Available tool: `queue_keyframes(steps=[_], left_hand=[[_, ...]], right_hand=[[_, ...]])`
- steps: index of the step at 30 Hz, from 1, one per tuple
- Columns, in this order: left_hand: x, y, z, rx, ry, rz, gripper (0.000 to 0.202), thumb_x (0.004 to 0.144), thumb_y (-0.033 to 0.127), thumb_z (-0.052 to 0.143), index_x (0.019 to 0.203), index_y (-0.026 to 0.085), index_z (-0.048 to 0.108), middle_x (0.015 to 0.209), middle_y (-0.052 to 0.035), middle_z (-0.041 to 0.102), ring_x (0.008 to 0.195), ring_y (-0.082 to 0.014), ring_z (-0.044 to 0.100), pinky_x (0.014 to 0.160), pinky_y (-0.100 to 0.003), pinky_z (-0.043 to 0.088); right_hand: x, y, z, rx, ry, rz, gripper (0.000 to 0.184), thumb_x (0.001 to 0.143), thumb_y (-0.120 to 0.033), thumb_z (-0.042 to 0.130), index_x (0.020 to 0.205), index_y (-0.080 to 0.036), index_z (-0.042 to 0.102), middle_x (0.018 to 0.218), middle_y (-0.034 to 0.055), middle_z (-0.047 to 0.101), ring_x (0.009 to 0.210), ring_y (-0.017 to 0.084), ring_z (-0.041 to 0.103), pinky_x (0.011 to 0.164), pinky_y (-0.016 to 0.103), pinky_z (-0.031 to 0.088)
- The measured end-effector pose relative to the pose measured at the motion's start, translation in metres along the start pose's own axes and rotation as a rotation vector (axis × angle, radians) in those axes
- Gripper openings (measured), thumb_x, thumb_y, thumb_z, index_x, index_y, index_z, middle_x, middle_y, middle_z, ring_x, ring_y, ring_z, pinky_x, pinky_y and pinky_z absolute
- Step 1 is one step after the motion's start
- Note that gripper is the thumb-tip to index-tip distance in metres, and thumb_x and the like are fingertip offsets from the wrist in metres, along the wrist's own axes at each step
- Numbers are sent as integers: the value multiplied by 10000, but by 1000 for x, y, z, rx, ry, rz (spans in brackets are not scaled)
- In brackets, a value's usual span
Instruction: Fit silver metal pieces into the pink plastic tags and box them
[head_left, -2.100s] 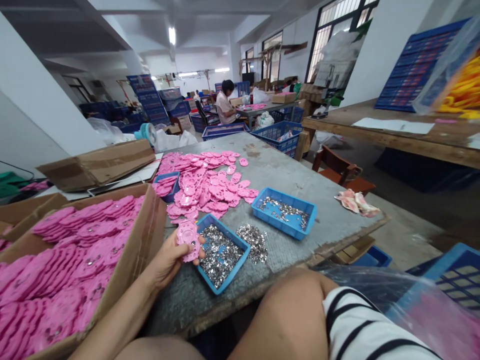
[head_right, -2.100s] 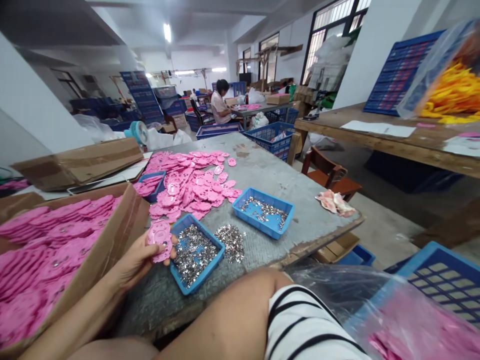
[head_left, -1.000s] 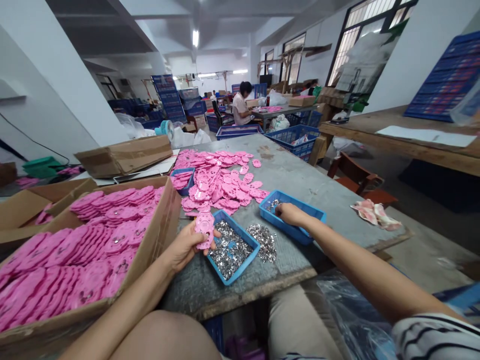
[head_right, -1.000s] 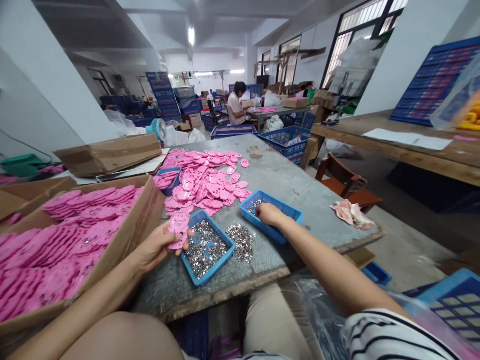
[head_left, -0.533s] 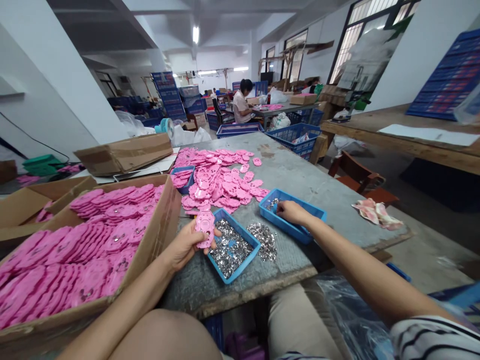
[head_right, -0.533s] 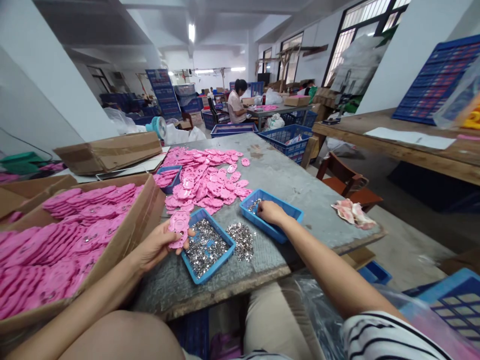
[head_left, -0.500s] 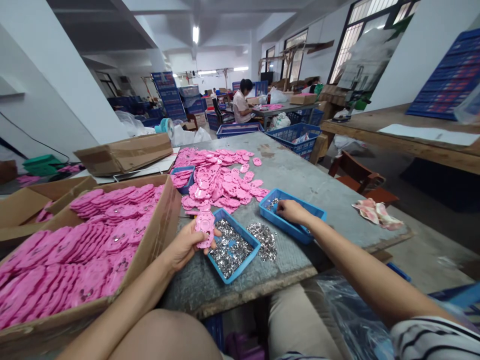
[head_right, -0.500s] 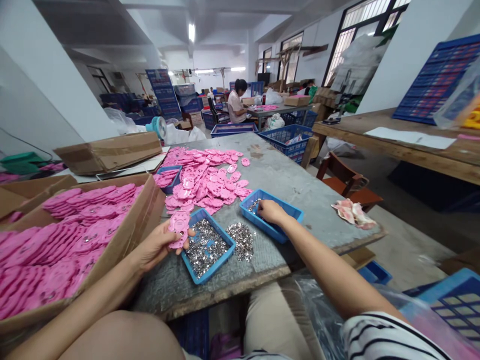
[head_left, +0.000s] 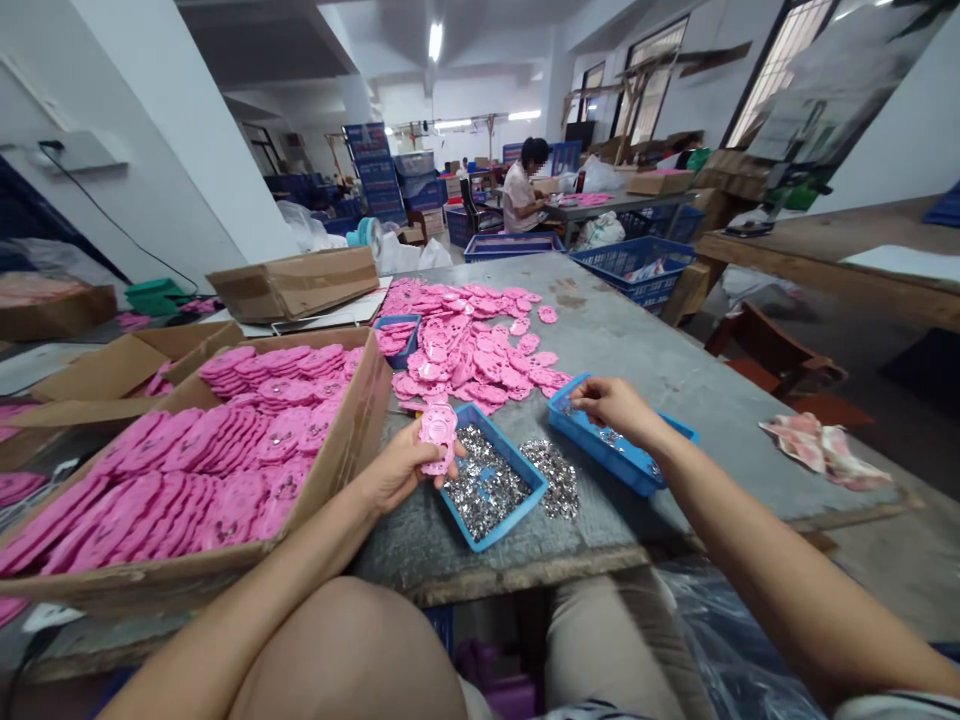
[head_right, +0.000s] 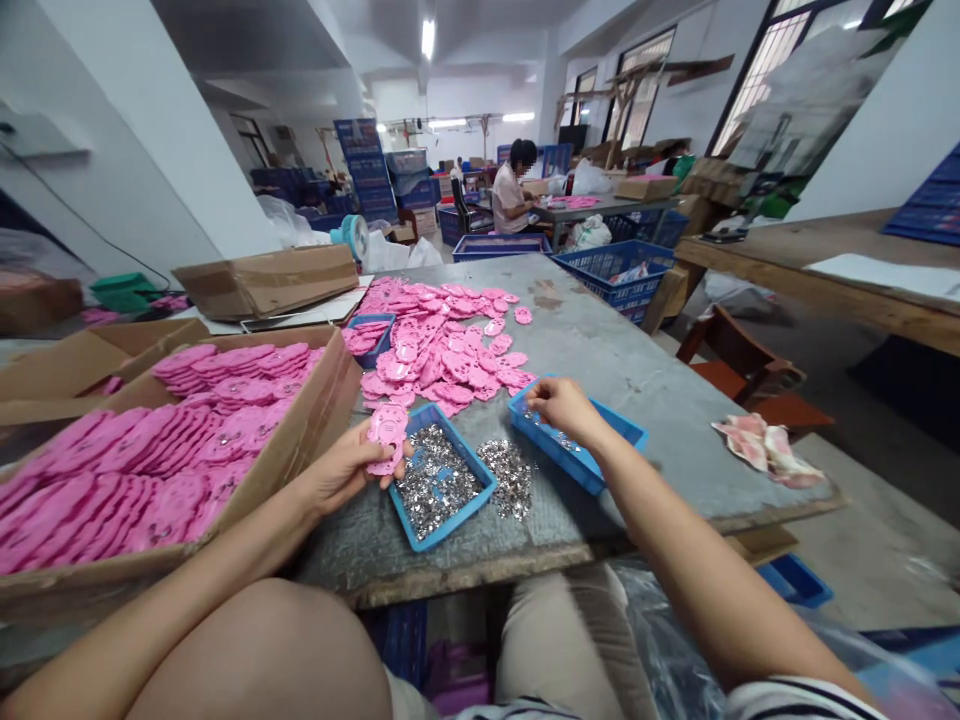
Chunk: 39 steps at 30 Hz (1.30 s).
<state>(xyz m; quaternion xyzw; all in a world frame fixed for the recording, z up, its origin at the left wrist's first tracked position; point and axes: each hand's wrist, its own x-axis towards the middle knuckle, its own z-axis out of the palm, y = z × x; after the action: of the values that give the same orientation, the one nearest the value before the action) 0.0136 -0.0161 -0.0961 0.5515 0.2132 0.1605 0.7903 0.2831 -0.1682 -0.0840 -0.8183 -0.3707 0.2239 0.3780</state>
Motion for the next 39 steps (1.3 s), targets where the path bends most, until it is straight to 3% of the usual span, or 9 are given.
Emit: queue_keyframes(steps=[2, 5, 8, 12, 18, 24, 28, 33, 39], left_hand=[[0, 0, 0, -4, 2, 5, 402, 627, 175, 783, 903, 161, 492, 773, -44, 710, 527, -133, 641, 404, -194, 472], [1, 0, 1, -8, 11, 9, 447, 615, 201, 813, 917, 163, 486, 757, -37, 703, 532, -137, 644, 402, -195, 474], [1, 1, 1, -15, 24, 29, 489, 592, 212, 829, 936, 162, 485, 746, -32, 701, 518, -137, 638, 391, -197, 468], [3, 1, 3, -24, 65, 62, 505, 572, 209, 829, 950, 148, 500, 735, -31, 698, 504, -134, 631, 386, -198, 466], [7, 0, 4, -48, 136, 118, 507, 547, 172, 821, 943, 141, 506, 734, -23, 675, 510, -137, 629, 389, -207, 455], [11, -1, 5, -67, 166, 174, 489, 548, 170, 809, 917, 150, 489, 655, 7, 626, 494, -134, 611, 392, -211, 448], [12, -1, 7, -83, 189, 177, 479, 532, 171, 797, 898, 149, 488, 647, 10, 626, 495, -133, 613, 381, -203, 449], [13, -2, 8, -108, 189, 167, 470, 517, 189, 808, 861, 150, 490, 662, 8, 634, 492, -131, 613, 370, -201, 439], [12, 0, 10, -105, 194, 182, 494, 483, 218, 857, 825, 149, 506, 609, 21, 599, 492, -115, 587, 370, -189, 417]], right_hand=[[-4, -16, 20, 323, -74, -79, 198, 644, -267, 734, 646, -199, 548, 448, -80, 478, 406, 79, 430, 422, 214, 339], [-10, -42, 55, 585, -222, -159, 304, 522, -324, 817, 668, -188, 588, 469, -78, 526, 390, 62, 418, 379, 199, 320], [-14, -64, 85, 674, -318, -163, 278, 527, -303, 822, 671, -181, 618, 475, -67, 547, 396, 68, 445, 372, 199, 341], [-14, -81, 107, 711, -332, -160, 287, 540, -314, 838, 614, -187, 592, 431, -65, 530, 378, 73, 442, 362, 201, 337], [-15, -85, 116, 732, -216, -256, 335, 544, -413, 834, 613, -187, 596, 497, -53, 565, 428, 71, 439, 430, 226, 367], [-13, -72, 129, 586, -71, -411, 137, 658, -286, 730, 654, -195, 629, 670, -8, 649, 637, 127, 558, 624, 271, 459], [-11, -65, 133, 439, 33, -621, 65, 729, -224, 674, 674, -208, 644, 724, 10, 675, 683, 151, 592, 663, 294, 482], [-14, -61, 130, 243, 185, -948, 123, 836, -182, 621, 727, -228, 656, 750, 22, 682, 706, 169, 627, 658, 315, 510], [-17, -55, 134, 149, 277, -1017, 121, 905, -214, 584, 854, -242, 690, 828, 47, 698, 781, 192, 665, 691, 347, 547]])
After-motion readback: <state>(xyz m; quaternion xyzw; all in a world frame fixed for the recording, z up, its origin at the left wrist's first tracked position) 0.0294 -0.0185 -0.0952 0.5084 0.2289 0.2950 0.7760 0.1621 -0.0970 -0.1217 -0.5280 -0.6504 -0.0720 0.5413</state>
